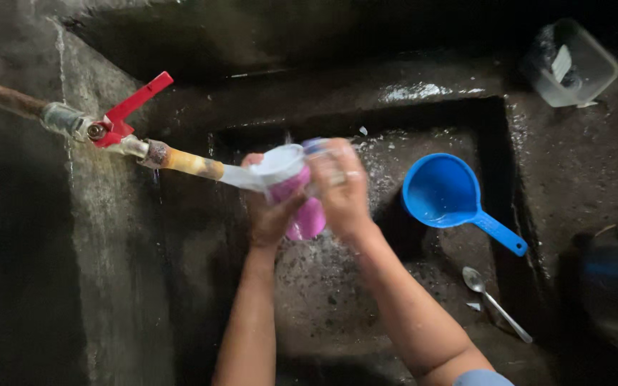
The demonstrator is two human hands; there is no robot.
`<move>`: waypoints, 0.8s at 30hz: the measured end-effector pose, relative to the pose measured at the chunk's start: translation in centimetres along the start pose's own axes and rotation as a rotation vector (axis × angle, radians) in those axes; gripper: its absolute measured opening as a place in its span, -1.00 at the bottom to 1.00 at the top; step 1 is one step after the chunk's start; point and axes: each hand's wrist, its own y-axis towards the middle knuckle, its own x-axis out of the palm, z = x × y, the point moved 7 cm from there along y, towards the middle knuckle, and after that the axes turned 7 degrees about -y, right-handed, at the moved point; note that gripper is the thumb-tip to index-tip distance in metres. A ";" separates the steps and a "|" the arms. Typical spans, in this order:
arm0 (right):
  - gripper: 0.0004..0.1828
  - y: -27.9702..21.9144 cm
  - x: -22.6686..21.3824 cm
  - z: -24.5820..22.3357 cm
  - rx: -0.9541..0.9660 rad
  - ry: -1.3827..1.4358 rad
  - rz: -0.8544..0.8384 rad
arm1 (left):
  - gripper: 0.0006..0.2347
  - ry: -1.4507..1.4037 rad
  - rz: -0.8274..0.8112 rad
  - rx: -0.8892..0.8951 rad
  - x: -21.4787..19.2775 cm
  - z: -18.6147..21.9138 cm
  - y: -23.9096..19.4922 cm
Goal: The person scoops a substance into a pink cup using a spoon and then washes the cup and its lid under running water at a sink.
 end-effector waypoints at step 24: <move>-0.70 3.2 4.5 0.1 -0.224 -0.014 -0.719 | -0.29 0.231 0.091 -0.021 -3.7 1.1 -3.0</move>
